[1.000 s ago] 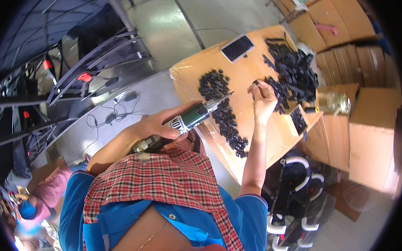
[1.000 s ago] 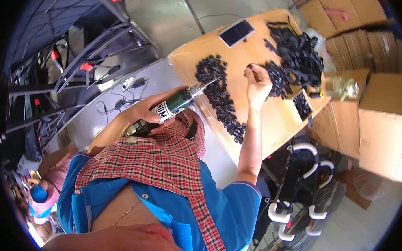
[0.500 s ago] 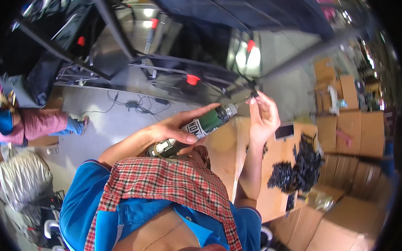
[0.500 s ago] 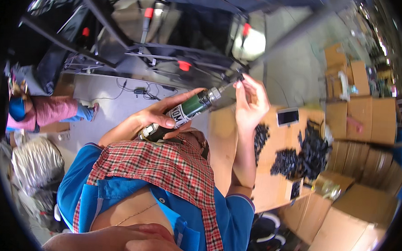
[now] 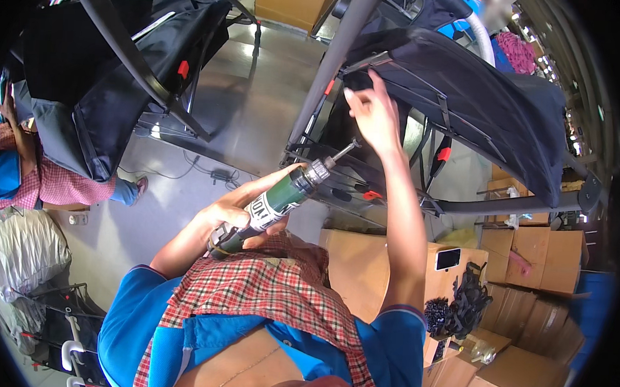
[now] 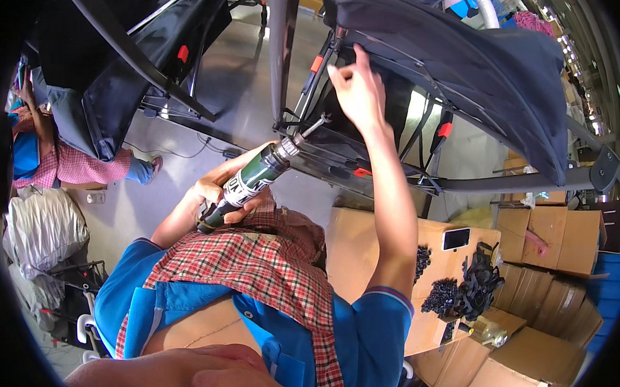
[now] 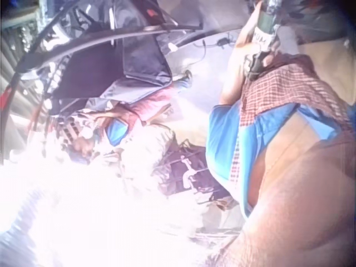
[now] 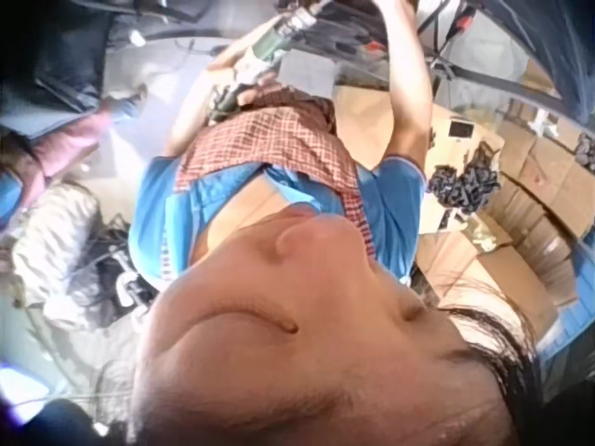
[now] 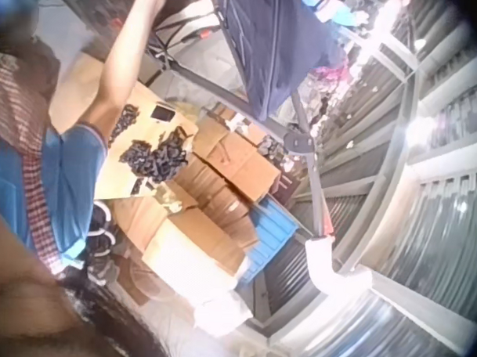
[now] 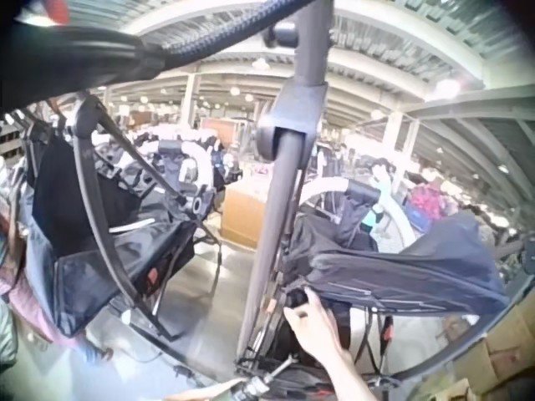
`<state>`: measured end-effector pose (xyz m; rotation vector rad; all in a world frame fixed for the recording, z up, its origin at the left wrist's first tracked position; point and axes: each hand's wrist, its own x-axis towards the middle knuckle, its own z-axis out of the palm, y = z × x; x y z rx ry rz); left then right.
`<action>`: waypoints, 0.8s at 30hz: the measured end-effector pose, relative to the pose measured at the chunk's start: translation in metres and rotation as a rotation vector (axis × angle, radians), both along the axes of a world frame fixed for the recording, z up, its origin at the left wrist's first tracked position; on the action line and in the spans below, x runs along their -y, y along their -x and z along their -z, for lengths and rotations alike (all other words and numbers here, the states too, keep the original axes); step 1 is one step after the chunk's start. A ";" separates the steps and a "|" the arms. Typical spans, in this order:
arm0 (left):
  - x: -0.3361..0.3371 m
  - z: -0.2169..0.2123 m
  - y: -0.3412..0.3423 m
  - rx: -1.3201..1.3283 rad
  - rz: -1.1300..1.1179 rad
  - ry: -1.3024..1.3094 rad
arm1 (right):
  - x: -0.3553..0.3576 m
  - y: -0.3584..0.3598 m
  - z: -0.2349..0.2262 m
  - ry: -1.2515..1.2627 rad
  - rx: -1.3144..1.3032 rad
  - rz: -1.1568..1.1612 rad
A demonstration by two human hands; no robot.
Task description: The person uses a cordless drill to fasten screws into the frame of a black stroller. They repeatedly pick screws from a pile on a table, attach them to the drill, and drive them into the stroller frame. The person also moves the stroller to different positions to access various attachment points.
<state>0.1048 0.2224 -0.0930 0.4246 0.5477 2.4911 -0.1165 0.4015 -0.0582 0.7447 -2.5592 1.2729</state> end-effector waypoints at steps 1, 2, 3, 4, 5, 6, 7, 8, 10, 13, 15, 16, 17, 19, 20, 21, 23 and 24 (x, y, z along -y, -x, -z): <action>0.005 -0.002 0.000 0.007 0.006 0.014 | 0.012 0.018 -0.003 -0.141 -0.048 0.072; 0.007 0.003 0.002 0.007 0.022 0.022 | 0.023 0.046 0.005 -0.111 0.127 -0.006; 0.026 -0.004 0.006 0.015 0.008 0.007 | 0.029 0.056 0.002 -0.080 0.305 -0.112; 0.003 -0.001 0.000 0.017 0.002 0.028 | 0.031 0.062 0.003 -0.005 0.370 -0.208; -0.019 -0.002 -0.005 0.020 -0.003 0.051 | 0.025 0.064 0.006 0.063 0.383 -0.273; -0.016 0.002 -0.002 0.017 0.010 0.037 | 0.025 0.059 0.007 0.125 0.398 -0.329; -0.015 0.003 0.001 0.016 0.003 0.032 | 0.023 0.052 0.007 0.185 0.411 -0.382; -0.013 0.005 0.004 0.018 -0.001 0.025 | 0.020 0.043 0.008 0.277 0.442 -0.412; -0.019 0.003 0.005 0.024 -0.011 0.030 | 0.010 0.026 0.002 0.275 0.314 -0.355; -0.022 -0.001 0.008 0.021 -0.035 0.051 | 0.010 -0.003 -0.008 0.162 0.061 -0.020; -0.022 -0.004 0.006 0.034 -0.055 0.062 | 0.010 -0.001 0.011 0.069 -0.060 0.136; -0.026 -0.006 0.005 0.034 -0.064 0.069 | 0.008 0.005 0.009 -0.073 0.069 0.071; -0.029 -0.007 0.007 0.026 -0.063 0.080 | 0.009 0.013 0.003 -0.215 0.198 0.006; -0.029 -0.008 0.014 0.041 -0.040 0.113 | 0.027 0.033 0.005 -0.237 0.233 -0.002; -0.029 -0.007 0.016 0.058 -0.025 0.125 | 0.034 0.045 0.012 -0.198 0.216 0.022; -0.029 -0.006 0.018 0.073 -0.015 0.135 | 0.041 0.050 0.017 -0.162 0.199 0.042; -0.032 -0.009 0.018 0.077 -0.084 0.174 | 0.032 0.046 0.034 -0.177 0.043 0.047; -0.034 -0.015 0.016 0.074 -0.103 0.198 | 0.025 0.033 0.029 -0.286 0.007 0.054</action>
